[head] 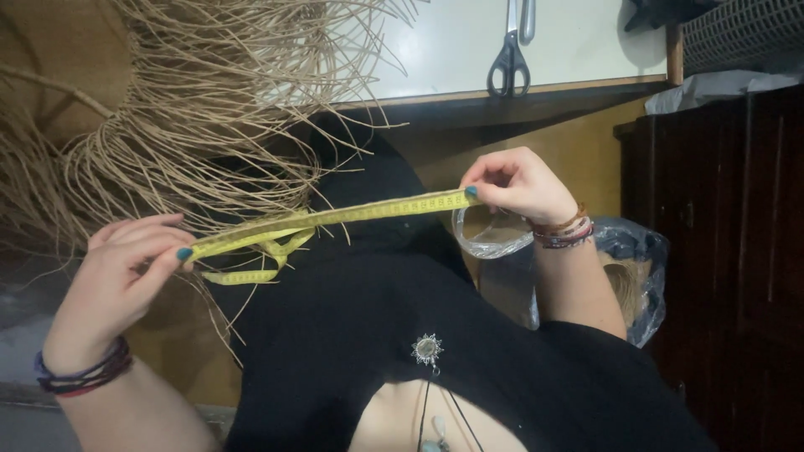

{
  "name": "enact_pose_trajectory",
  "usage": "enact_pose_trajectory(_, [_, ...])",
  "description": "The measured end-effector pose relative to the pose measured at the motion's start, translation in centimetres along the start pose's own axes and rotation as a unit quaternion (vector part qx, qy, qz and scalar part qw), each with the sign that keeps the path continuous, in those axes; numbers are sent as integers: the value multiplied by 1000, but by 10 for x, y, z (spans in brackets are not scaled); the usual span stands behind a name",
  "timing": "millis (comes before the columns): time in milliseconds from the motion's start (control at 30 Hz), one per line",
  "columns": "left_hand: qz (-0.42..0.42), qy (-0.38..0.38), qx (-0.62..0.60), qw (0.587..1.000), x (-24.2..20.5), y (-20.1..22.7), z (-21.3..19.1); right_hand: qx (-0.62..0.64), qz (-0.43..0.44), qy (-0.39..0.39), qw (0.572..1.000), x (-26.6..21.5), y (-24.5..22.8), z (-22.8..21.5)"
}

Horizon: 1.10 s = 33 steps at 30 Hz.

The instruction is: Measuring, cutting, and weaving straw strands onto a frame to create a decorative shade.

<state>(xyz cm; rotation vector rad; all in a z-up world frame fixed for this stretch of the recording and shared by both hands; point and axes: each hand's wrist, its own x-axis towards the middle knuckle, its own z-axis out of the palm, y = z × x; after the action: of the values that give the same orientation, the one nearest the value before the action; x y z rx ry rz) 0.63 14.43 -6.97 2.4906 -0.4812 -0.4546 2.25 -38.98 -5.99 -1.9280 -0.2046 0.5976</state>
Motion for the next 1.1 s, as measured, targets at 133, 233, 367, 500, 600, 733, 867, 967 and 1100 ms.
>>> enact_pose_trajectory(133, [23, 6, -9, 1000, 2, 0, 0, 27, -30, 25, 999, 1, 0, 6])
enact_pose_trajectory(233, [23, 4, -10, 1000, 3, -1, 2, 14, -24, 47, 999, 0, 2, 9])
enact_pose_trajectory(367, [20, 5, -10, 1000, 5, 3, 0, -5, -27, 53, 998, 1, 6, 9])
enact_pose_trajectory(500, [19, -8, -14, 1000, 9, 0, 2, -4, -27, 58, 998, 1, 11, 11])
enact_pose_trajectory(600, [30, -13, -23, 999, 11, -2, 4, -9, -21, 91, 996, 1, 9, 16])
enact_pose_trajectory(733, [19, -28, -15, 999, 13, -4, 6, -22, -18, 113, 993, 1, 11, 20])
enact_pose_trajectory(867, [-4, -54, -5, 999, 23, 0, 5, -45, -19, 132, 990, -1, 14, 23])
enact_pose_trajectory(967, [-13, -70, 17, 997, 34, 13, 4, -61, -13, 146, 987, -5, 22, 21])
enact_pose_trajectory(1100, [-26, -67, 62, 996, 45, 13, 20, -73, -9, 179, 981, -10, 31, 23])
